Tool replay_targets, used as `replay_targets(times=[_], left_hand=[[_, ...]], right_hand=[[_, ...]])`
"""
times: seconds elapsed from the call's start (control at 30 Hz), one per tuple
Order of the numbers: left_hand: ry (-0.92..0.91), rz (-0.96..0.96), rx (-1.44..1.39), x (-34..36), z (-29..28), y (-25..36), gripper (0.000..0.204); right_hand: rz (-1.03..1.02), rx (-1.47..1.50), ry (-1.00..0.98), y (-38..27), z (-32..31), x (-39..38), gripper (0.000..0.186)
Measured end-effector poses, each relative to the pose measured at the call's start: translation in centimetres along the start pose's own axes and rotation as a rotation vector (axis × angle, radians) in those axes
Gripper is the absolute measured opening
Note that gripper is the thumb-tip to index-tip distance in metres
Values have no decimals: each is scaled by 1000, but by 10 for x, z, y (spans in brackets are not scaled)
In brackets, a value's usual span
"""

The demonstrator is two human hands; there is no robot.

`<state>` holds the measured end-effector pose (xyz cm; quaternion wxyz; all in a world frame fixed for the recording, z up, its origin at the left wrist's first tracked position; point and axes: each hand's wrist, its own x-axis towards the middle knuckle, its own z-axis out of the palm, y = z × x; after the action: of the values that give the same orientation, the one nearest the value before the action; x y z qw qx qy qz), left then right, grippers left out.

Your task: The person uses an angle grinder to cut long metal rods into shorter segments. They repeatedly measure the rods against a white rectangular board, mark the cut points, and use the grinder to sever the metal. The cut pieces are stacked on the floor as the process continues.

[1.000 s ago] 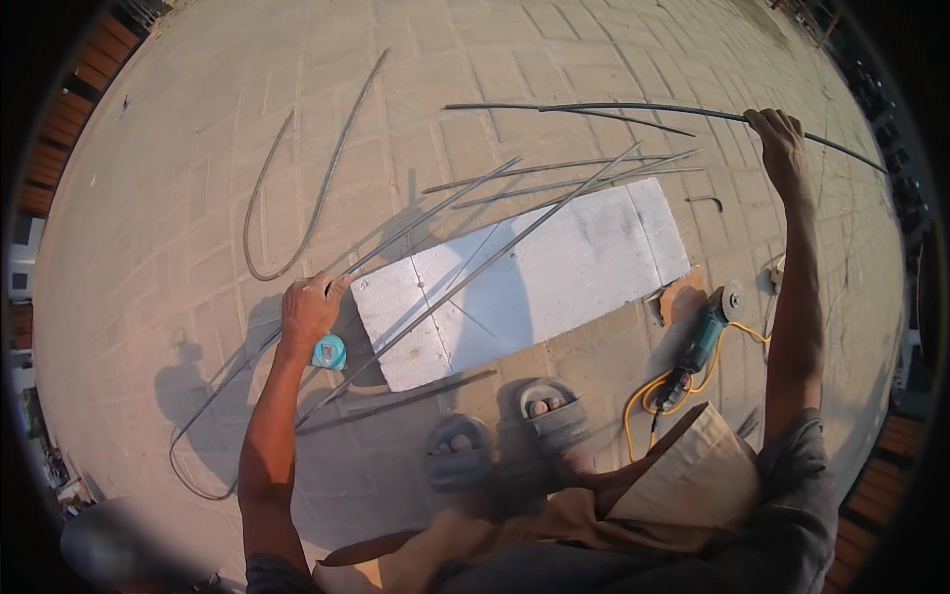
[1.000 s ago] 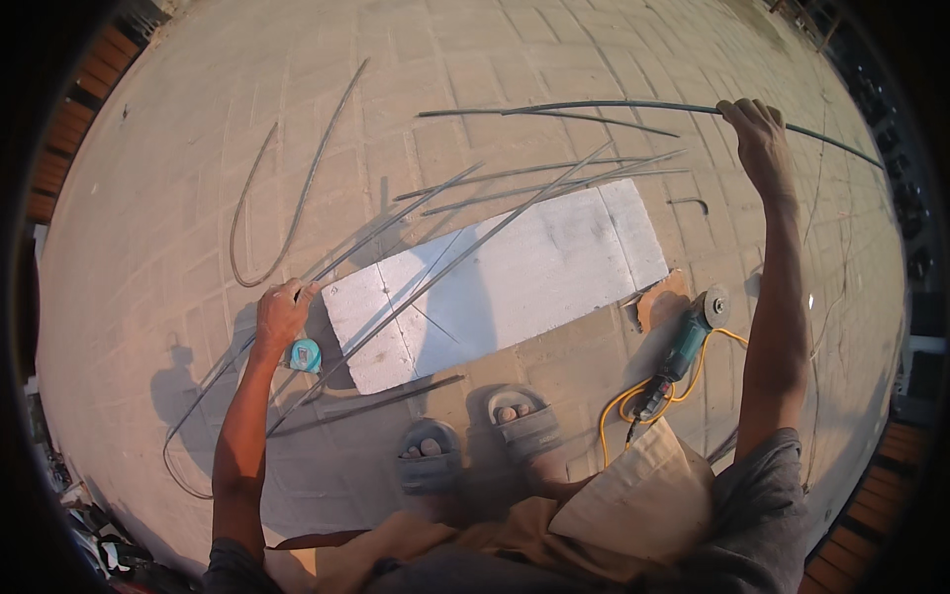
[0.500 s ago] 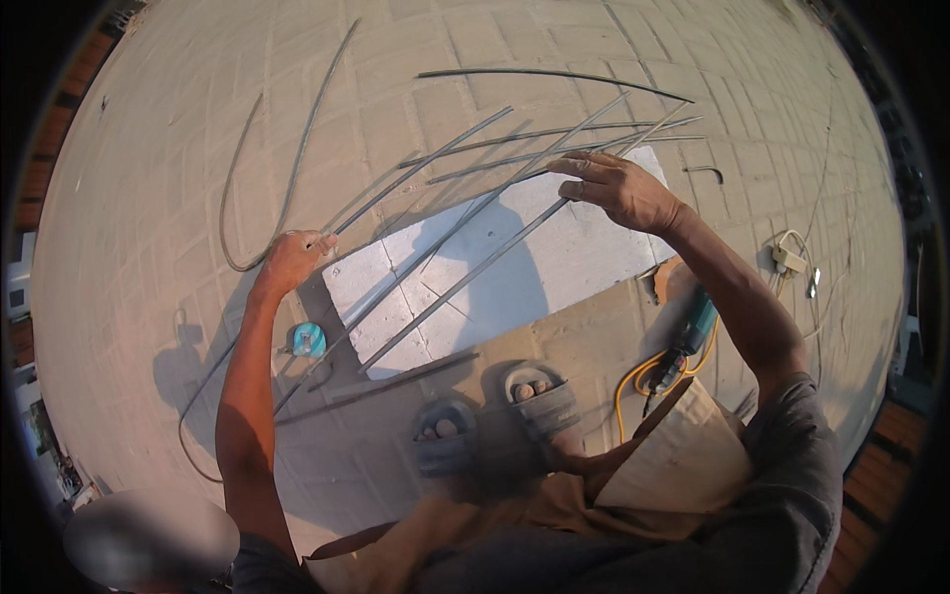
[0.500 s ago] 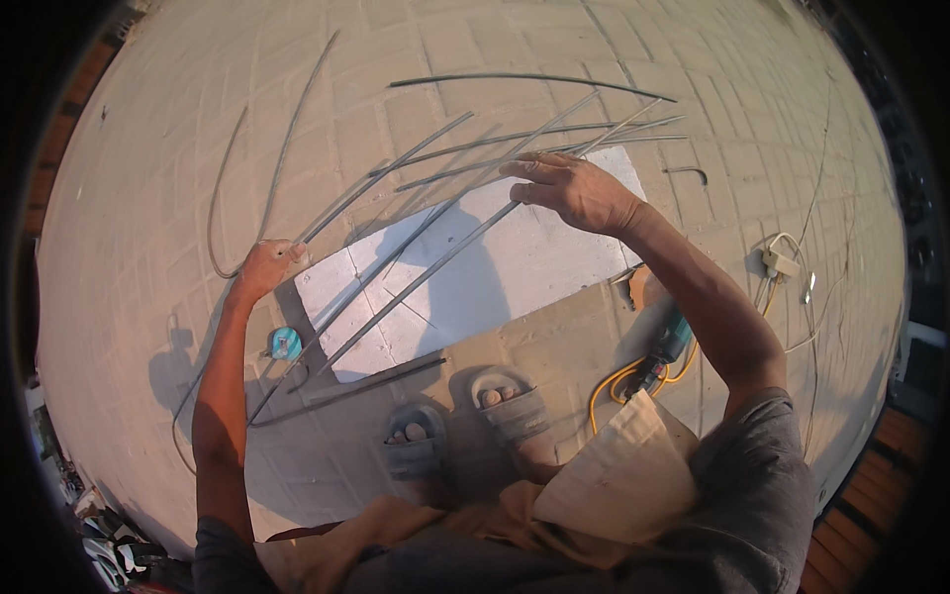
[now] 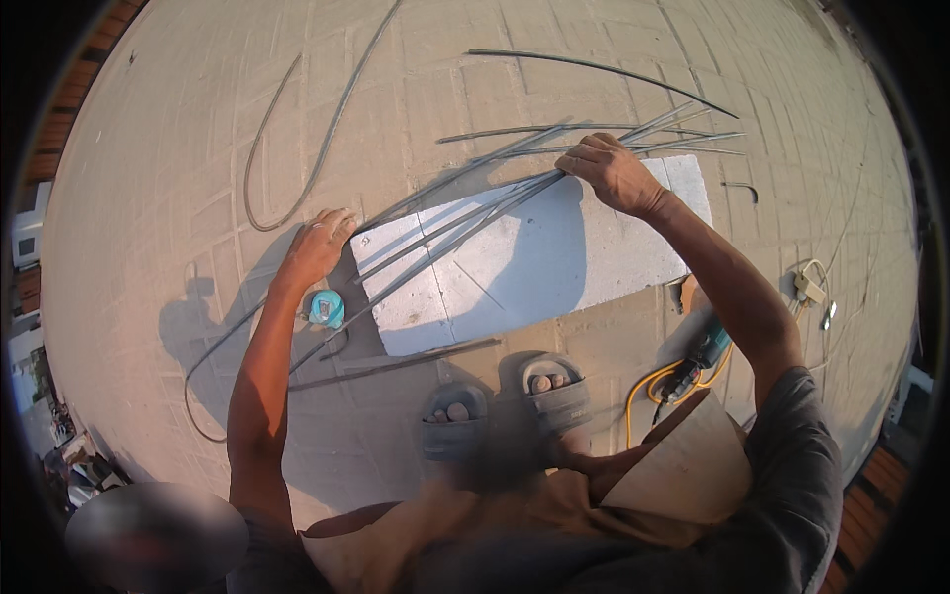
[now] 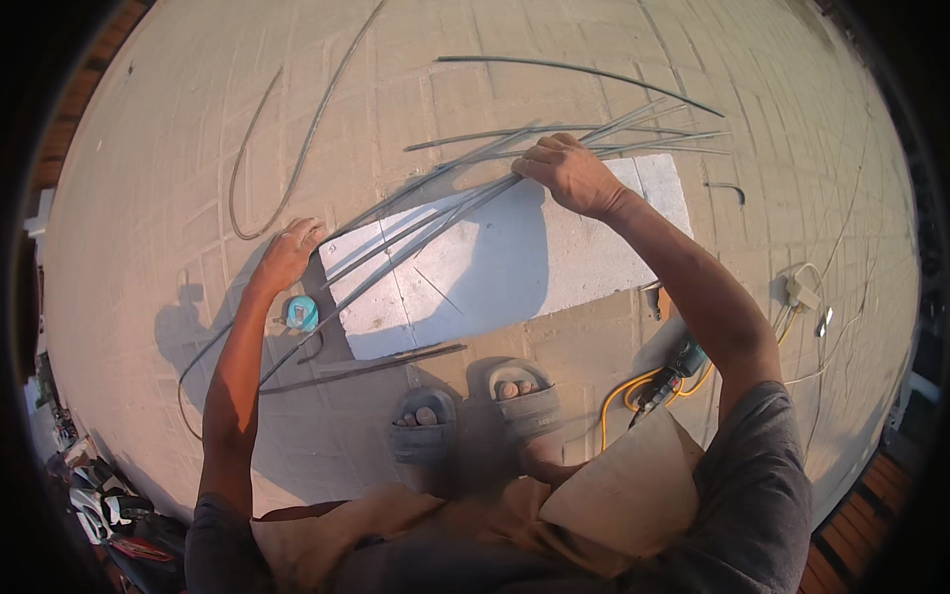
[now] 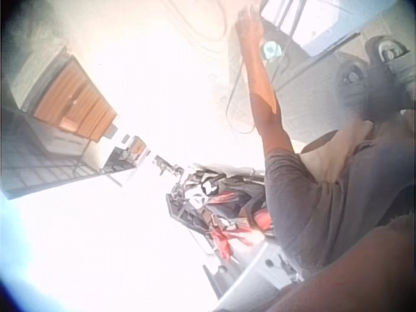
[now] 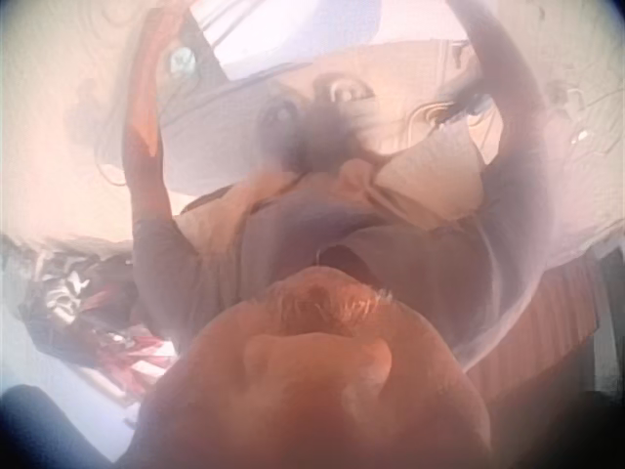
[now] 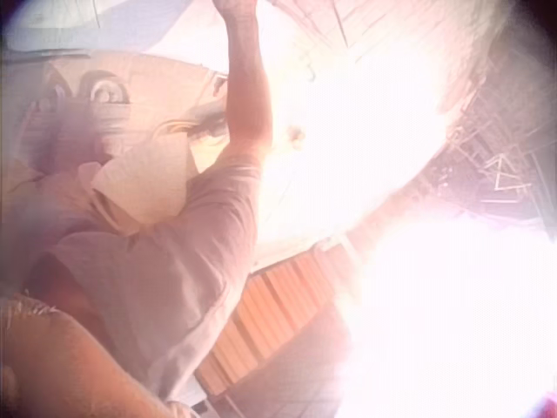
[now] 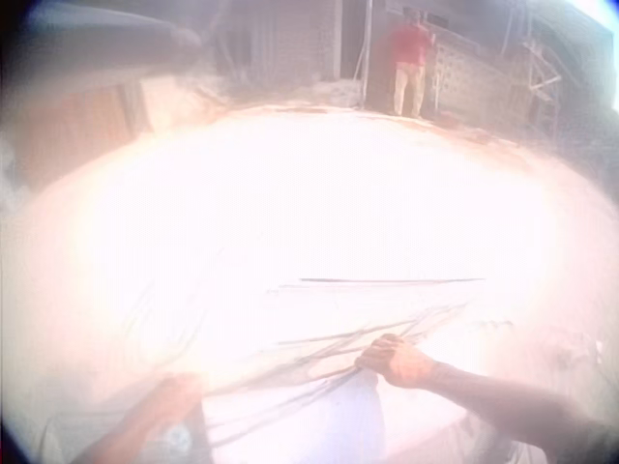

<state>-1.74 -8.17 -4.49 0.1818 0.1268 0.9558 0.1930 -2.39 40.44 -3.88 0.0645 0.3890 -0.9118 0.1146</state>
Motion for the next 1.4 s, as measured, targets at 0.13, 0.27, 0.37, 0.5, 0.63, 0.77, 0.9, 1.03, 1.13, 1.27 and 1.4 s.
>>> replay_targets(times=[0.13,0.27,0.37,0.5,0.63,0.77,0.9,1.03,1.13,1.27,1.4], left_hand=[[-97,-236,177,-56,-46,-28,46],[-331,-314,62,-168,-53,-70,54],[-223,-167,238,-247,-2,-98,51],[-154,-90,387,-262,28,-110,32],[-127,58,546,-246,27,-118,22],[73,103,528,-200,24,-99,19],[210,266,451,-134,4,-50,16],[157,329,396,-95,5,-9,18],[38,266,442,-92,18,0,18],[39,325,411,-95,14,3,17],[0,278,374,-97,10,-8,18]], right_hand=[[66,67,-93,-6,-16,-23,27],[36,225,-129,-20,-27,-18,22],[13,231,-186,-20,-34,-18,21],[0,263,-199,-19,-40,-30,21],[74,243,-187,-25,-59,-32,21],[242,184,-241,-13,-96,-49,17],[391,213,-153,13,-111,-108,16],[475,162,-116,35,-101,-163,14],[516,133,-59,31,-90,-171,14],[342,83,1,12,-72,-161,19],[273,-22,-10,-4,-54,-160,21]])
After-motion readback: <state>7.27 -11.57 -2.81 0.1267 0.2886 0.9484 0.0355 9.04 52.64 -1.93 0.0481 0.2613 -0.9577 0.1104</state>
